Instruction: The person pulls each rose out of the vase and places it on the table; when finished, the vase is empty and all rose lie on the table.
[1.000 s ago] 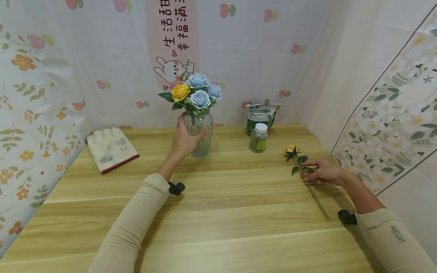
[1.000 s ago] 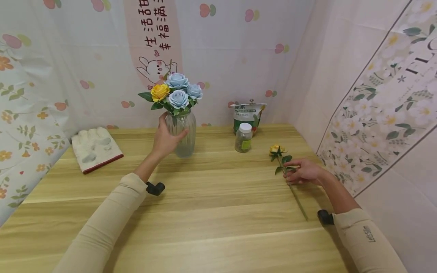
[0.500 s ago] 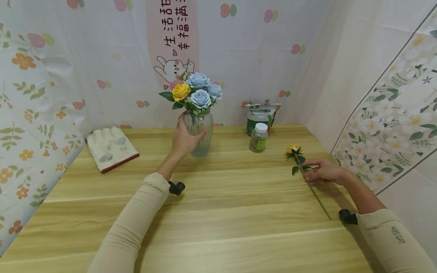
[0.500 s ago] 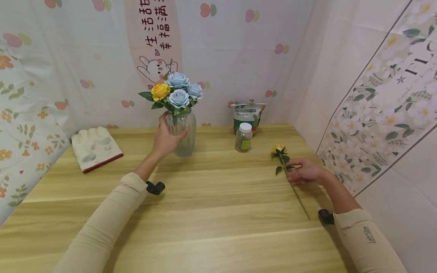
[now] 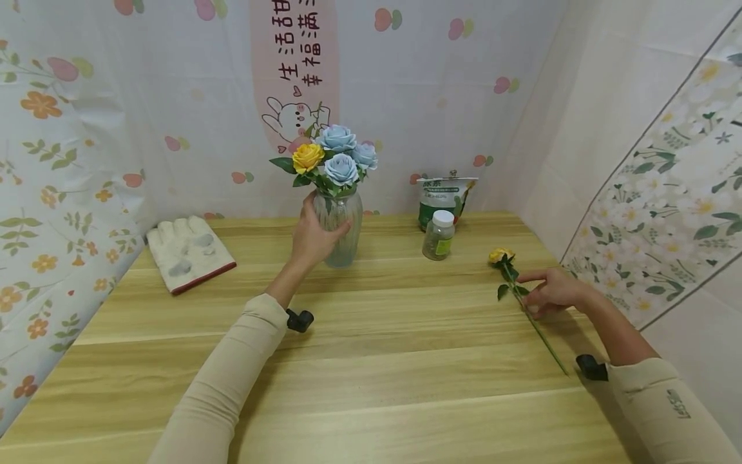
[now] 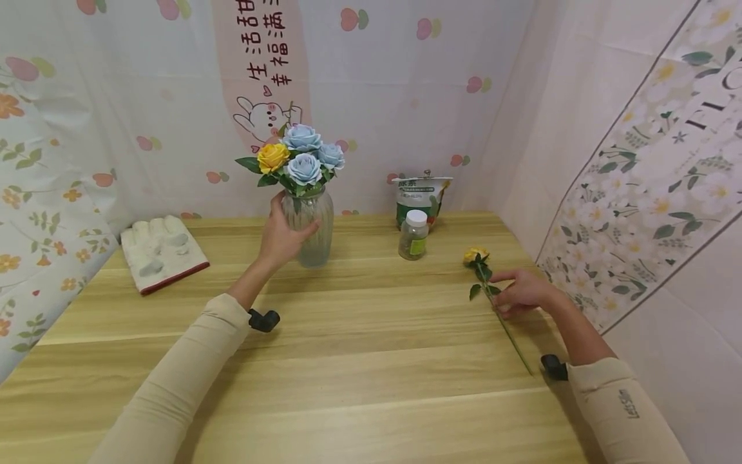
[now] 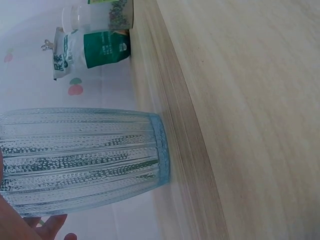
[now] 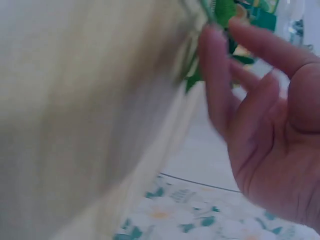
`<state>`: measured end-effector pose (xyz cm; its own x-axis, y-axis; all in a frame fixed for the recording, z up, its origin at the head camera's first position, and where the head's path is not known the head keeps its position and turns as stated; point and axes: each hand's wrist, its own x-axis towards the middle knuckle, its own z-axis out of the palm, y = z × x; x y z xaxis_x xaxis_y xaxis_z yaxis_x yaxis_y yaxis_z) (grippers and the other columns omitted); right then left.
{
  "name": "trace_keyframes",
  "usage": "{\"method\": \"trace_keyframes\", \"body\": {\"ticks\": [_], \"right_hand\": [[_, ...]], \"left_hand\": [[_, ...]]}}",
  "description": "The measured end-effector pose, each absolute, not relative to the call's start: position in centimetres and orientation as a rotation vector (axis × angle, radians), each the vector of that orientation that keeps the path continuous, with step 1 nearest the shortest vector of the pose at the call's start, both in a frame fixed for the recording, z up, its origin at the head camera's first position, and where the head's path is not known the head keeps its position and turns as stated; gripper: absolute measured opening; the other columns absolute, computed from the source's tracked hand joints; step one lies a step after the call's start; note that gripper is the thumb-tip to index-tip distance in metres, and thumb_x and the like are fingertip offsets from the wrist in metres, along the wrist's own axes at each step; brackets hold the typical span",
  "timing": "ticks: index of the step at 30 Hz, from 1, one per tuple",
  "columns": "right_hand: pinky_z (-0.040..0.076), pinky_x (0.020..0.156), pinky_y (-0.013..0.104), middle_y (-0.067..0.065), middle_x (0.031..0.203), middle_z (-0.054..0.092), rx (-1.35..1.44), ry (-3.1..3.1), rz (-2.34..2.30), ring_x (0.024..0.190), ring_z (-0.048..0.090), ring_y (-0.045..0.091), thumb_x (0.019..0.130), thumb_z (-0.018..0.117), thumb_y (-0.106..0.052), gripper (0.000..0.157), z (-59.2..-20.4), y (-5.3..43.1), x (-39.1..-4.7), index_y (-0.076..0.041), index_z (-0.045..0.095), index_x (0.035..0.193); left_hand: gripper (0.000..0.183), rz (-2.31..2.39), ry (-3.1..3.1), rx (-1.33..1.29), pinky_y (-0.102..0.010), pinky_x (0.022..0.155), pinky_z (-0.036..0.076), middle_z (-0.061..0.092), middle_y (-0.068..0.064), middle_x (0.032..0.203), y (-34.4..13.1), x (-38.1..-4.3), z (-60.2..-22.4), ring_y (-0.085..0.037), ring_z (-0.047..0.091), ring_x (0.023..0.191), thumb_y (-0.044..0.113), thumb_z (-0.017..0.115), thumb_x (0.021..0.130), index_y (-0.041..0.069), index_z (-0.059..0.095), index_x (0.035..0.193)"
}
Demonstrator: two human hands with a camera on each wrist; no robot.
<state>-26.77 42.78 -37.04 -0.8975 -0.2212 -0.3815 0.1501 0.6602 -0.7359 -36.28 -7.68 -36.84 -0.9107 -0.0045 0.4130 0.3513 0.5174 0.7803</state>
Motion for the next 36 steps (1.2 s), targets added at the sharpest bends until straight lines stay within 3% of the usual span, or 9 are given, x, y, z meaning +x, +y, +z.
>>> {"method": "trace_keyframes", "body": {"ticks": [5,14,27,36], "right_hand": [[0.041,0.045,0.029,0.03,0.116,0.066,-0.023,2.594,-1.051,0.075,0.072,0.036,0.094,0.068,-0.02,0.071,-35.5,42.3,-26.6,0.008,0.032,0.149],[0.058,0.061,0.04,0.029,0.119,0.065,-0.081,2.775,-1.089,0.079,0.073,0.032,0.096,0.066,-0.027,0.06,-33.4,38.7,-25.7,0.003,0.047,0.144],[0.05,0.053,0.029,0.014,0.106,0.073,-0.16,2.723,-1.362,0.073,0.072,0.021,0.096,0.066,-0.022,0.045,-31.6,32.0,-25.9,-0.001,0.058,0.135],[0.051,0.053,0.031,0.013,0.102,0.074,-0.22,2.767,-1.378,0.077,0.073,0.025,0.095,0.067,-0.02,0.033,-31.1,27.0,-27.0,-0.005,0.067,0.124]], "left_hand": [[0.101,-1.338,-2.405,-0.283,-0.058,0.109,0.032,0.032,-0.015,0.156,-7.9,-36.2,-36.8,-0.037,0.036,0.14,0.053,0.074,0.082,0.015,0.015,0.156],[0.102,-1.35,-2.413,-0.28,-0.057,0.11,0.032,0.031,-0.013,0.158,-8.0,-36.3,-37.0,-0.035,0.034,0.141,0.054,0.074,0.082,0.017,0.014,0.156],[0.103,-1.316,-2.422,-0.302,-0.059,0.109,0.033,0.03,-0.015,0.158,-7.9,-36.3,-37.1,-0.037,0.036,0.14,0.056,0.072,0.083,0.015,0.012,0.156],[0.103,-1.314,-2.429,-0.29,-0.059,0.108,0.033,0.031,-0.015,0.157,-7.9,-36.2,-36.9,-0.037,0.037,0.139,0.056,0.072,0.083,0.015,0.013,0.156]]}}
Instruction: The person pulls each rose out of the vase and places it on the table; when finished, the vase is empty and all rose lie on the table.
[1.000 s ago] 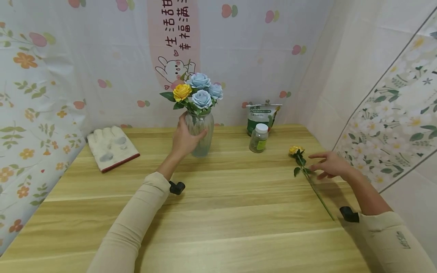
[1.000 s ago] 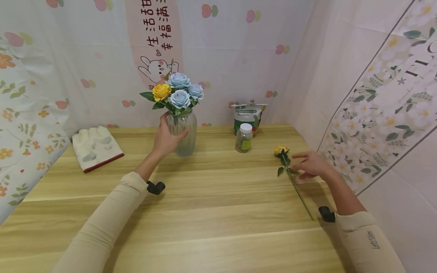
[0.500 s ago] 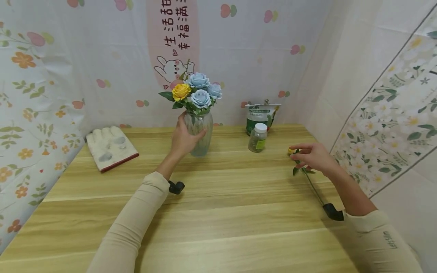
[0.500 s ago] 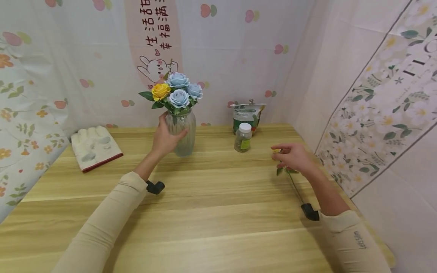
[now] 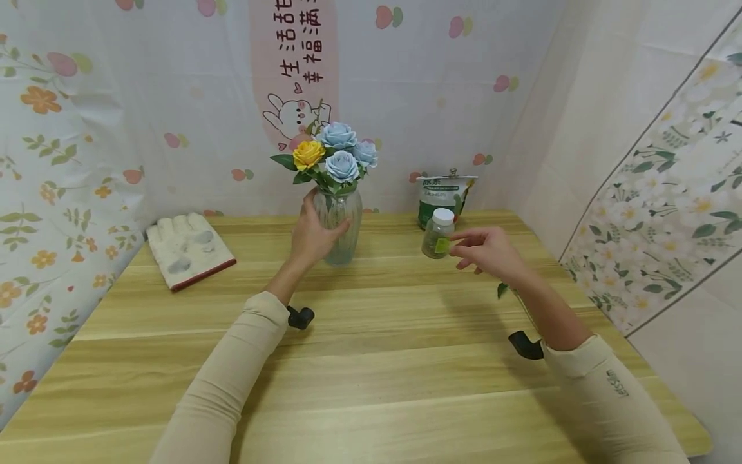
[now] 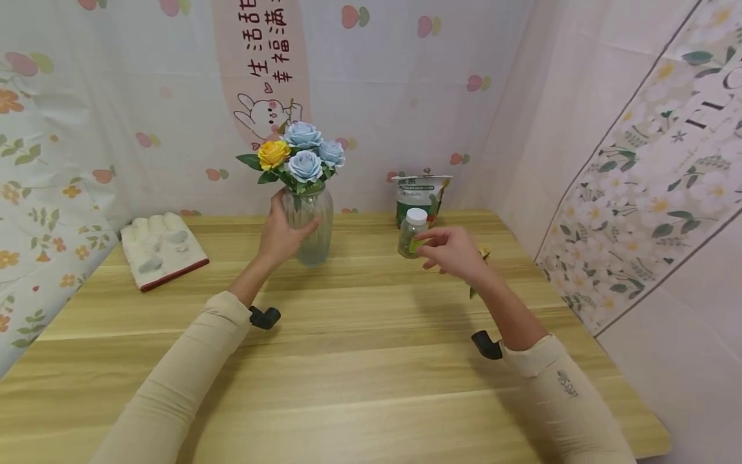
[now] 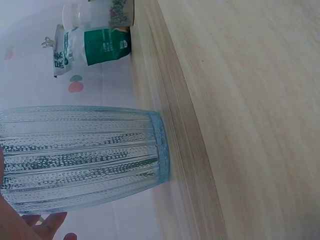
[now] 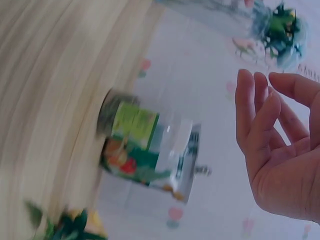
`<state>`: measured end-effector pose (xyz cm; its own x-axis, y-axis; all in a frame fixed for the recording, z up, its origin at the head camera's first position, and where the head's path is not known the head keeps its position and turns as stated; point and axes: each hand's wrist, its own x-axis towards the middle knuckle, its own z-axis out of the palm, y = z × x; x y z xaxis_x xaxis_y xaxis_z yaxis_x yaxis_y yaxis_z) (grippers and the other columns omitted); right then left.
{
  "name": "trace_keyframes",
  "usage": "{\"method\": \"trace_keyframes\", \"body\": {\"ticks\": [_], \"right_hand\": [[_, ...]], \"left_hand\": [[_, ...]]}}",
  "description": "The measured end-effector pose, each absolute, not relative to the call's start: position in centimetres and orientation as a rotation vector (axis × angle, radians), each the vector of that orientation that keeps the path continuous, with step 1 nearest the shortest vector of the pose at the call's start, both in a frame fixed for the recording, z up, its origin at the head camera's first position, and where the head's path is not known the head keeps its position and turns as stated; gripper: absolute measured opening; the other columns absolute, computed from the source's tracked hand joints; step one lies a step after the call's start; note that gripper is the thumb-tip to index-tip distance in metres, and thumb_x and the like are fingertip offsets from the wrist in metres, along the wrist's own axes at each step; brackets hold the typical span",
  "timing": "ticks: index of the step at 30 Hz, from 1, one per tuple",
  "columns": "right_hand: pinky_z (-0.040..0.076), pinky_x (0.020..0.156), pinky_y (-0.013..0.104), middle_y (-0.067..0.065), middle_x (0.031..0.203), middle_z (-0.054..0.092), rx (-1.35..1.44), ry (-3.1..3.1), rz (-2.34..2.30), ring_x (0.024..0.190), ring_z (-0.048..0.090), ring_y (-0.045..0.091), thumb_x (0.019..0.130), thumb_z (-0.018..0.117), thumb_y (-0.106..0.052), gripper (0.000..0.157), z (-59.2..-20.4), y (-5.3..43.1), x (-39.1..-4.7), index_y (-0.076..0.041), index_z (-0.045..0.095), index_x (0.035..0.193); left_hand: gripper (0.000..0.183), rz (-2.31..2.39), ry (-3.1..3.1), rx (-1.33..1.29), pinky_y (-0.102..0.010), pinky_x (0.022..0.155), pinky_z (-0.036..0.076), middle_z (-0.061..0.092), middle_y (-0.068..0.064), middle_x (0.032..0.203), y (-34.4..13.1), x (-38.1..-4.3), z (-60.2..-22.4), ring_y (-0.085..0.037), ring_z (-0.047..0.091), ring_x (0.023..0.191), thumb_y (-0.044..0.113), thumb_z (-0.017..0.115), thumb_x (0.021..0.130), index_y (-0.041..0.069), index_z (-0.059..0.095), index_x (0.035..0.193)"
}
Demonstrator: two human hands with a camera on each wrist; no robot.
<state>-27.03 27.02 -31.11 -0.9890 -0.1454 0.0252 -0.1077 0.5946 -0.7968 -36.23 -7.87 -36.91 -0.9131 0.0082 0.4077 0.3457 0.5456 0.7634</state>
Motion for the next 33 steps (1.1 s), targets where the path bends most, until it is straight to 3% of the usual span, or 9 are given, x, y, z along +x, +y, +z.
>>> {"method": "trace_keyframes", "body": {"ticks": [8,15,25,29,33], "right_hand": [[0.052,0.052,0.032,0.017,0.098,0.072,-0.397,2.766,-1.432,0.074,0.071,0.024,0.094,0.068,-0.018,0.026,-31.5,22.9,-28.4,-0.005,0.071,0.116],[0.046,0.047,0.026,0.012,0.095,0.072,-0.466,2.67,-1.546,0.068,0.07,0.019,0.095,0.066,-0.013,0.022,-30.9,19.8,-30.3,-0.002,0.071,0.113],[0.055,0.06,0.032,0.011,0.116,0.07,-0.489,2.671,-1.687,0.093,0.07,0.029,0.097,0.062,-0.017,0.029,-29.5,15.1,-33.9,-0.009,0.068,0.125],[0.057,0.064,0.039,0.009,0.118,0.07,-0.548,2.707,-1.758,0.092,0.071,0.027,0.096,0.062,-0.014,0.029,-29.4,13.6,-35.2,-0.008,0.068,0.124],[0.058,0.062,0.037,0.008,0.117,0.071,-0.605,2.768,-1.765,0.087,0.072,0.029,0.096,0.064,-0.014,0.027,-29.4,12.4,-35.7,-0.007,0.071,0.121]], "left_hand": [[0.104,-1.306,-2.461,-0.281,-0.06,0.11,0.03,0.029,-0.014,0.158,-7.8,-36.0,-37.0,-0.037,0.035,0.14,0.057,0.071,0.083,0.016,0.01,0.157],[0.104,-1.295,-2.464,-0.27,-0.061,0.109,0.031,0.029,-0.014,0.159,-7.8,-35.9,-36.9,-0.037,0.036,0.14,0.057,0.071,0.083,0.016,0.01,0.157],[0.104,-1.286,-2.467,-0.271,-0.057,0.109,0.033,0.031,-0.015,0.157,-7.8,-36.2,-36.4,-0.037,0.037,0.14,0.057,0.072,0.083,0.017,0.01,0.156],[0.105,-1.277,-2.493,-0.27,-0.059,0.11,0.032,0.03,-0.015,0.157,-7.9,-36.3,-36.1,-0.038,0.037,0.14,0.059,0.07,0.083,0.016,0.009,0.156],[0.107,-1.293,-2.527,-0.271,-0.059,0.111,0.03,0.027,-0.015,0.159,-8.0,-36.2,-35.9,-0.038,0.033,0.142,0.06,0.07,0.083,0.015,0.007,0.156]]}}
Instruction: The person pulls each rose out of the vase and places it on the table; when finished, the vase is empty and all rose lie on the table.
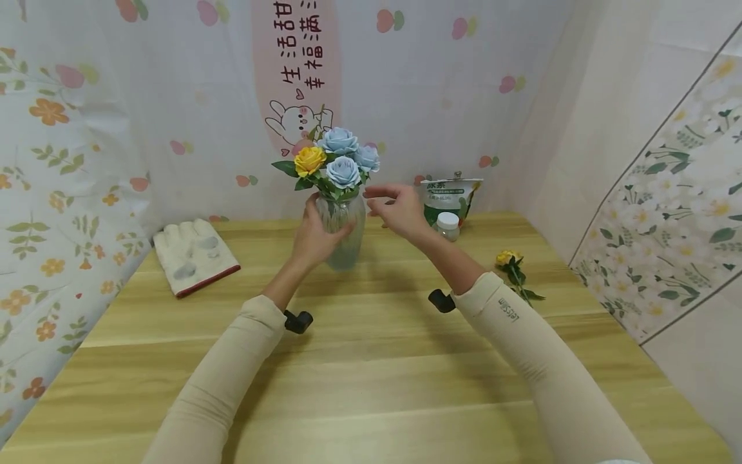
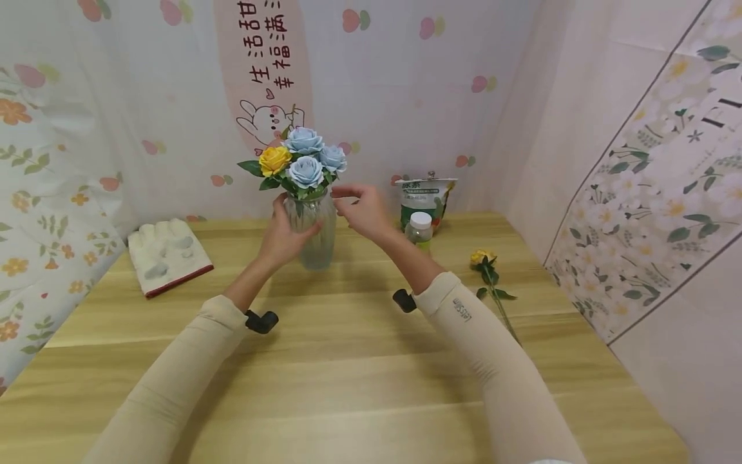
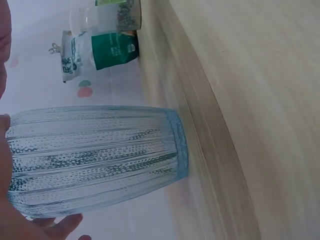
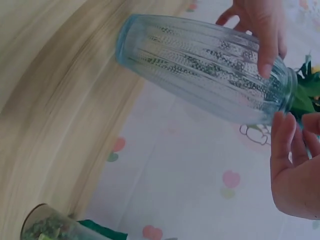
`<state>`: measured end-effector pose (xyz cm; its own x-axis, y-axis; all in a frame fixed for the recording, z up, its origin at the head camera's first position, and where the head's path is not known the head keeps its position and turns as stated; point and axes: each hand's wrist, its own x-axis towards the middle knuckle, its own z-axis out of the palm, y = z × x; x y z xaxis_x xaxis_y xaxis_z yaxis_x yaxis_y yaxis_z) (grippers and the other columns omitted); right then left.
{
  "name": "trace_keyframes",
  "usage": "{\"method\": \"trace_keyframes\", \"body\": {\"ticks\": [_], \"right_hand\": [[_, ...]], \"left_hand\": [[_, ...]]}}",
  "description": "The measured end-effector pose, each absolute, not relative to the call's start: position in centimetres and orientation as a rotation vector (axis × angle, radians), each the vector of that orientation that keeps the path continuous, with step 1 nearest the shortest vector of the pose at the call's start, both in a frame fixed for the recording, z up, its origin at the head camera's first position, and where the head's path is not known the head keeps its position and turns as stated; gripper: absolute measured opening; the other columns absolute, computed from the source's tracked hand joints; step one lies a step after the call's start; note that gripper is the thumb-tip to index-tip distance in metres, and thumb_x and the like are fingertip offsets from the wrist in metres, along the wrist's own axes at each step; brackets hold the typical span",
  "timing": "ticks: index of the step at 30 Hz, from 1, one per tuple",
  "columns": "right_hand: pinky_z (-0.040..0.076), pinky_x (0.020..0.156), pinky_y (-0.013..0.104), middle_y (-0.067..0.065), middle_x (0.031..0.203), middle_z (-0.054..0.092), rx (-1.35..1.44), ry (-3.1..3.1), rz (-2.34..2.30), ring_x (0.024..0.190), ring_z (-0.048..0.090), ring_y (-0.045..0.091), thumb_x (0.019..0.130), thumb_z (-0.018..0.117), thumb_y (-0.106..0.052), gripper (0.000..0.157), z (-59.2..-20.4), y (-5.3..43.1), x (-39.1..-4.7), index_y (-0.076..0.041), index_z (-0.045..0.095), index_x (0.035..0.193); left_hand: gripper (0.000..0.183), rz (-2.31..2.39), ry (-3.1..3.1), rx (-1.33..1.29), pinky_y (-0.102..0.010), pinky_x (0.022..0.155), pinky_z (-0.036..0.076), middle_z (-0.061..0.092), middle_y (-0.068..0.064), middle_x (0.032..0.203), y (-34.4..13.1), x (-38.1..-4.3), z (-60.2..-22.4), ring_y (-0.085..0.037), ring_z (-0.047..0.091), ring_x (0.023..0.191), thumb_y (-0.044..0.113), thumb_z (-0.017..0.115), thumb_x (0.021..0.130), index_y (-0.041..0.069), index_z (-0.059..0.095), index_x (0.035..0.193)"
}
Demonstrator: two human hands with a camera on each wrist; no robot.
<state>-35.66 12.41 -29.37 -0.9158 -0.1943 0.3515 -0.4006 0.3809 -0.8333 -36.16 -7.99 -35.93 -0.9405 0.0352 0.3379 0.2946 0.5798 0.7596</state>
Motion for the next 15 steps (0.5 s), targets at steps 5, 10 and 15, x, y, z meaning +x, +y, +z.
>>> {"method": "trace_keyframes", "body": {"ticks": [5,10,15], "right_hand": [[0.055,0.059,0.028,0.011,0.119,0.069,0.631,-2.445,1.529,0.087,0.07,0.036,0.096,0.063,-0.013,0.027,-29.2,11.3,-35.7,-0.005,0.069,0.12],[0.055,0.062,0.029,0.011,0.125,0.065,0.676,-2.521,1.471,0.087,0.068,0.036,0.095,0.063,-0.014,0.034,-28.9,10.4,-36.0,-0.005,0.065,0.128],[0.054,0.069,0.03,0.01,0.125,0.065,0.722,-2.563,1.366,0.089,0.064,0.024,0.093,0.063,-0.013,0.037,-28.8,9.5,-36.5,-0.005,0.063,0.129]], "left_hand": [[0.107,-1.312,-2.481,-0.303,-0.056,0.113,0.029,0.025,-0.015,0.159,-8.1,-36.0,-35.9,-0.035,0.03,0.144,0.058,0.073,0.082,0.013,0.01,0.156],[0.102,-1.409,-2.387,-0.387,-0.051,0.116,0.025,0.025,-0.011,0.16,-8.1,-36.4,-35.5,-0.028,0.026,0.147,0.05,0.076,0.084,0.013,0.013,0.155],[0.104,-1.483,-2.348,-0.407,-0.05,0.117,0.024,0.026,-0.011,0.159,-8.1,-36.8,-35.8,-0.027,0.026,0.146,0.046,0.079,0.082,0.013,0.013,0.156]]}}
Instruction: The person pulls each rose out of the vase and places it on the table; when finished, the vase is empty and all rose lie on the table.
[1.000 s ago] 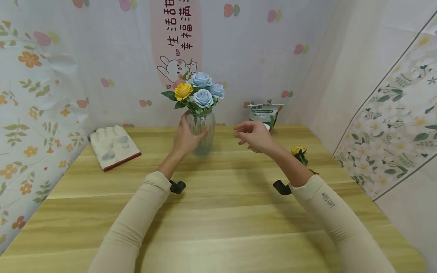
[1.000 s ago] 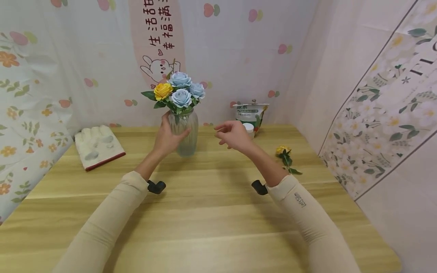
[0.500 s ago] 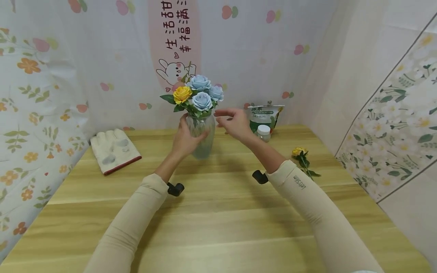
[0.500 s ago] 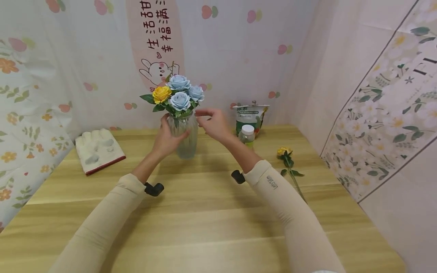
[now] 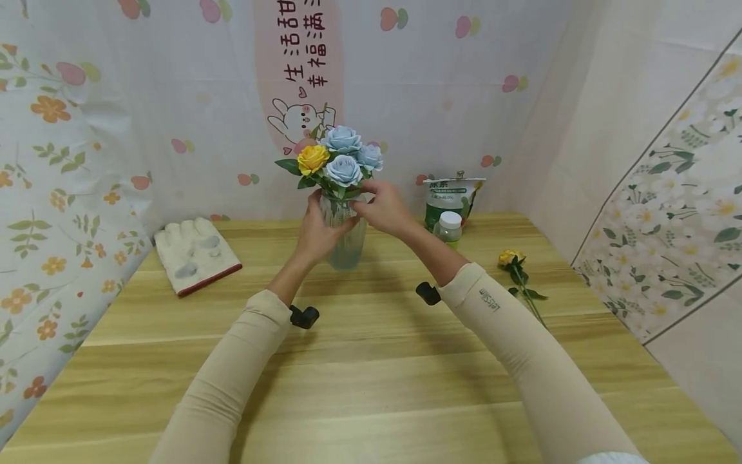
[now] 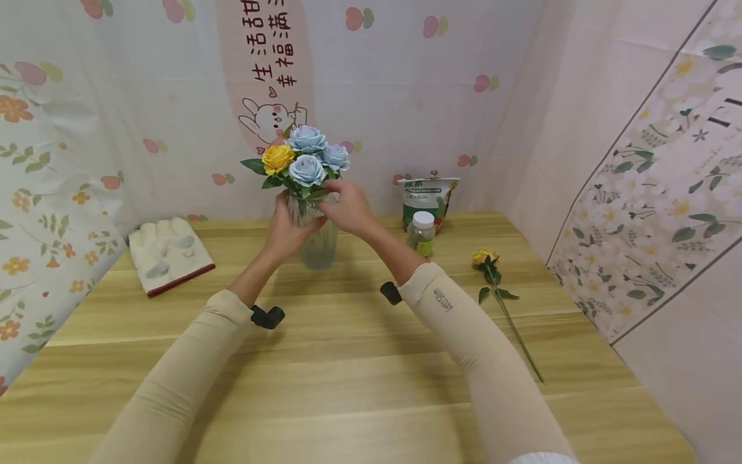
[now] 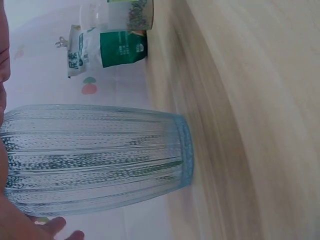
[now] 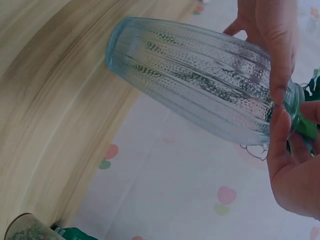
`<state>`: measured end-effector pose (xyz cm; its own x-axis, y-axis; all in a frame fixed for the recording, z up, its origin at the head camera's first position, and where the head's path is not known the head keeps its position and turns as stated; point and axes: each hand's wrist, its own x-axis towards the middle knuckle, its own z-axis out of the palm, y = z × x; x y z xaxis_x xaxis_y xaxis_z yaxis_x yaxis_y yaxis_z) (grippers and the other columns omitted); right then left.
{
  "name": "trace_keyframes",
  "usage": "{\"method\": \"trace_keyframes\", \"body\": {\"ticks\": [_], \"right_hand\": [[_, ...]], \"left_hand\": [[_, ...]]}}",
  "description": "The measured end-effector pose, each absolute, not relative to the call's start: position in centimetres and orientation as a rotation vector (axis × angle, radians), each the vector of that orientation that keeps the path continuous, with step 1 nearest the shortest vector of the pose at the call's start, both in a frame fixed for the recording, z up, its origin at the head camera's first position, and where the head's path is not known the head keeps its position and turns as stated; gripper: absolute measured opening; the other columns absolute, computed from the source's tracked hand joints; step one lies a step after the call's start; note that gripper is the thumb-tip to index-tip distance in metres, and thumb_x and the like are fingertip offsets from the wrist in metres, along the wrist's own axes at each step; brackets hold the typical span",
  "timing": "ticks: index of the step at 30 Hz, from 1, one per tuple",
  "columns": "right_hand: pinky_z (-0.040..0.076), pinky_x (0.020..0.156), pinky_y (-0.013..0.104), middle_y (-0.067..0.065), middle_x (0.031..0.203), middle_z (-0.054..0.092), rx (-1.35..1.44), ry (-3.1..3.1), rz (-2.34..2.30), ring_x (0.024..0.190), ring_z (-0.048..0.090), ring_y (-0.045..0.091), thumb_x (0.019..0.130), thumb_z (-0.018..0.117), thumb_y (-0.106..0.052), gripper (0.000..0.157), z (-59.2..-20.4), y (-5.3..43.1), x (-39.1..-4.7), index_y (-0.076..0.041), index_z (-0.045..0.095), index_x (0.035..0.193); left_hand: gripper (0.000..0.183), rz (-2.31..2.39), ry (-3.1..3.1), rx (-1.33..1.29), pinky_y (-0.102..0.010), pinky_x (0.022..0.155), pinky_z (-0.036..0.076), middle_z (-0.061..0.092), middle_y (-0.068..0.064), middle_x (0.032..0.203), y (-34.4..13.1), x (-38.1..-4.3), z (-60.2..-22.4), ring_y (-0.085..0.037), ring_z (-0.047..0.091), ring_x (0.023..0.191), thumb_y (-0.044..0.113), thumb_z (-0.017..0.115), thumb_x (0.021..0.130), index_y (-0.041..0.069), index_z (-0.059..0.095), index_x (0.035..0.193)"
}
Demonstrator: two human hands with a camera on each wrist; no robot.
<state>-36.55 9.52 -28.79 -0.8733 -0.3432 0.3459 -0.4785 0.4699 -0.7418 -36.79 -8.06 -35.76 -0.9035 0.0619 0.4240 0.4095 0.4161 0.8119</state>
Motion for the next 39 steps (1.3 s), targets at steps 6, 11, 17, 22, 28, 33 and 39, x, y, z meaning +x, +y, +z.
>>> {"method": "trace_keyframes", "body": {"ticks": [6,11,17,22,28,33,39], "right_hand": [[0.055,0.065,0.03,0.013,0.124,0.066,0.805,-2.559,1.365,0.083,0.068,0.028,0.093,0.066,-0.01,0.036,-28.6,8.7,-37.0,-0.001,0.062,0.128],[0.052,0.071,0.028,0.011,0.127,0.064,0.808,-2.599,1.293,0.092,0.06,0.022,0.092,0.07,-0.015,0.04,-28.5,8.6,-37.3,-0.002,0.063,0.129],[0.054,0.082,0.036,0.011,0.129,0.064,0.828,-2.597,1.308,0.108,0.059,0.022,0.091,0.071,-0.015,0.04,-28.7,8.9,-37.6,-0.001,0.063,0.128],[0.055,0.074,0.032,0.011,0.126,0.065,0.846,-2.618,1.286,0.096,0.064,0.022,0.093,0.07,-0.017,0.038,-28.6,9.0,-37.6,-0.001,0.063,0.127],[0.057,0.067,0.039,0.014,0.122,0.066,0.865,-2.549,1.411,0.072,0.066,0.03,0.096,0.064,-0.01,0.031,-28.6,9.0,-37.8,0.002,0.064,0.125],[0.057,0.074,0.037,0.014,0.122,0.066,0.865,-2.496,1.398,0.094,0.065,0.026,0.095,0.066,-0.01,0.032,-28.7,8.9,-37.8,0.001,0.064,0.125],[0.051,0.072,0.027,0.013,0.107,0.071,0.806,-2.437,1.355,0.086,0.063,0.022,0.093,0.069,-0.009,0.021,-28.8,8.9,-37.7,0.002,0.07,0.111]], "left_hand": [[0.112,-1.401,-2.405,-0.4,-0.046,0.118,0.023,0.023,-0.016,0.16,-8.1,-36.9,-36.0,-0.03,0.025,0.147,0.044,0.082,0.079,0.01,0.009,0.156],[0.107,-1.369,-2.404,-0.44,-0.046,0.118,0.023,0.023,-0.018,0.159,-8.1,-37.1,-35.9,-0.029,0.025,0.146,0.043,0.08,0.082,0.007,0.01,0.154],[0.106,-1.334,-2.429,-0.448,-0.05,0.115,0.028,0.029,-0.02,0.156,-8.2,-36.9,-35.4,-0.033,0.032,0.143,0.047,0.079,0.081,0.004,0.014,0.152],[0.105,-1.276,-2.47,-0.427,-0.05,0.113,0.031,0.032,-0.021,0.154,-8.3,-36.9,-35.4,-0.035,0.036,0.141,0.049,0.079,0.08,0.004,0.016,0.151],[0.104,-1.237,-2.475,-0.4,-0.05,0.112,0.033,0.034,-0.022,0.152,-8.5,-37.2,-35.6,-0.036,0.038,0.139,0.052,0.079,0.079,0.004,0.018,0.149],[0.106,-1.236,-2.491,-0.349,-0.049,0.113,0.032,0.034,-0.021,0.152,-8.5,-37.2,-35.8,-0.035,0.036,0.14,0.056,0.078,0.078,0.006,0.017,0.149],[0.107,-1.281,-2.486,-0.353,-0.049,0.114,0.031,0.034,-0.02,0.151,-8.3,-37.2,-35.8,-0.034,0.034,0.141,0.059,0.077,0.077,0.006,0.018,0.149]]}}
